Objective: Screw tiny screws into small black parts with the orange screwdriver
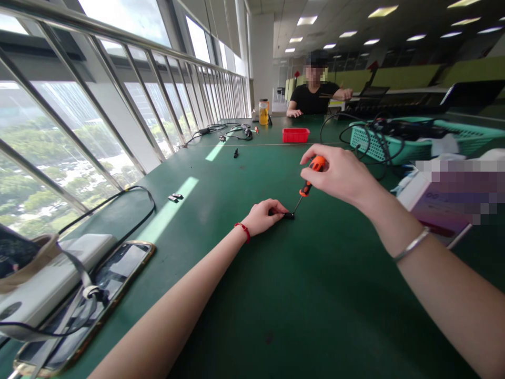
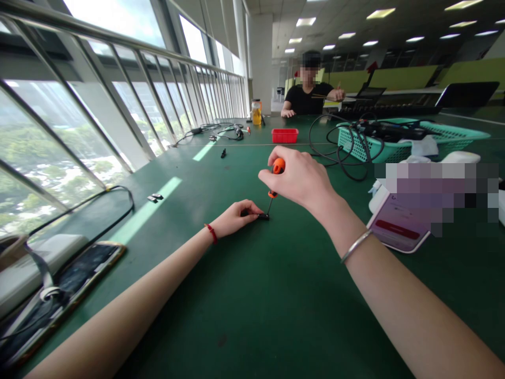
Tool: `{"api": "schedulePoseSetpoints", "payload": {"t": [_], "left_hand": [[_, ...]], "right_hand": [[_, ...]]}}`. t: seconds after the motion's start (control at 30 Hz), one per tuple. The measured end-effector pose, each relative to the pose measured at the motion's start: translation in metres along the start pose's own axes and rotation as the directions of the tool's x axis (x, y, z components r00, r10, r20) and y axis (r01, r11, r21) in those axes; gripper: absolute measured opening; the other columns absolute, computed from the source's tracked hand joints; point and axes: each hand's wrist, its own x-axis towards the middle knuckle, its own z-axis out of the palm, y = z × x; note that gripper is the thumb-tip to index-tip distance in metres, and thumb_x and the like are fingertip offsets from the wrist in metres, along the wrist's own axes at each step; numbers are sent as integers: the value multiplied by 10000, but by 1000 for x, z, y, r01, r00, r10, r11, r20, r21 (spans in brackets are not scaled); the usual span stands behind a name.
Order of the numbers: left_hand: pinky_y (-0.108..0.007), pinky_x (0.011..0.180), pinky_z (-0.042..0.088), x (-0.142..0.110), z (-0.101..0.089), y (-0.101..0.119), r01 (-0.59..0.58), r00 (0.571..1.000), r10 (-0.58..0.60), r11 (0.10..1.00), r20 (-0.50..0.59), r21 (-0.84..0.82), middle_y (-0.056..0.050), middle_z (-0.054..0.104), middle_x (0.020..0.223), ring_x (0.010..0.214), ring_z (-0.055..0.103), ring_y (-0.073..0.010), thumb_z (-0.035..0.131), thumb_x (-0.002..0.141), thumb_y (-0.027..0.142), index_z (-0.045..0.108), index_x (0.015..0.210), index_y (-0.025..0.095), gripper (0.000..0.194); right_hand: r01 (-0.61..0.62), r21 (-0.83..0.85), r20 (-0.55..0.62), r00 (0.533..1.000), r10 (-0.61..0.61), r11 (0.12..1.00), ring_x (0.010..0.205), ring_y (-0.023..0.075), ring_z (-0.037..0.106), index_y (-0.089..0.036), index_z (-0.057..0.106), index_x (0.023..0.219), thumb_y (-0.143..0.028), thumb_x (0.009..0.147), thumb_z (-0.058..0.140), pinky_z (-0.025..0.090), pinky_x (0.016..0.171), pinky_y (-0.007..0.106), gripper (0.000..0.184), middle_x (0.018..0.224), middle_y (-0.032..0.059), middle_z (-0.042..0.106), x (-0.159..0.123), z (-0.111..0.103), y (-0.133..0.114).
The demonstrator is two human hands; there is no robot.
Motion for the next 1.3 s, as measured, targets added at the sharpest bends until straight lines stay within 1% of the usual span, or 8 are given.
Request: {"api": "schedulePoseSetpoints", "payload": {"t": [0.13,0.33,0.5,0.67,0.77,0.9,1.1,1.3], "left_hand": [[-263,783,508,1,0,-1,0,1000,0,1000,-1,5,-47,706,915,808,635,-146,557,784,146,659,860,144,127],[-261,772,508,1,1,0,-3,1000,3,1000,-4,15,-47,705,904,796,632,-145,557,783,141,658,870,138,134],[-253,771,506,0,1,0,-3,1000,3,1000,-6,0,-41,707,904,802,632,-142,555,785,144,659,857,144,127],[-255,763,506,0,1,0,2,1000,-2,1000,-11,13,-42,705,907,793,629,-143,559,782,151,664,866,146,135],[-247,761,505,0,1,0,-6,1000,6,1000,-14,19,-35,705,899,788,628,-138,560,779,150,664,858,151,130],[-246,758,504,0,0,0,-6,1000,6,1000,-12,21,-34,704,890,789,626,-139,556,780,152,666,857,153,134],[-253,762,504,1,0,-2,11,1000,-11,1000,-9,17,-37,699,900,794,623,-141,561,777,156,661,862,151,132],[-254,763,504,1,2,-2,28,999,-28,1000,-21,5,-33,696,899,799,622,-141,566,774,161,648,848,153,111]], "right_hand": [[-24,-27,-10,1000,24,999,590,180,510,-232,647,654,-533,782,469,300,520,286,372,628,41,618,0,1,1],[4,21,5,1000,-4,1000,562,150,495,-247,640,890,-407,700,578,308,527,269,256,650,-6,610,1,1,2],[-46,-25,-13,999,46,999,574,188,519,-231,640,640,-622,737,495,303,520,287,428,579,38,591,0,1,0],[-22,11,-12,1000,22,1000,583,169,505,-246,660,769,-422,718,562,315,517,274,207,619,12,599,1,2,2],[5,44,-3,1000,-5,999,560,150,489,-243,646,850,-400,698,577,319,518,264,229,625,-5,588,2,3,3],[-29,-22,-14,999,29,999,535,157,474,-230,639,677,-532,736,525,307,508,278,328,583,19,578,2,4,4],[30,41,-80,996,-27,999,550,157,494,-218,593,573,-355,724,531,339,523,280,212,562,18,580,-2,4,0],[78,48,-72,995,-75,996,544,154,489,-220,618,606,-347,719,525,332,516,272,194,554,14,588,-5,9,-6]]}}
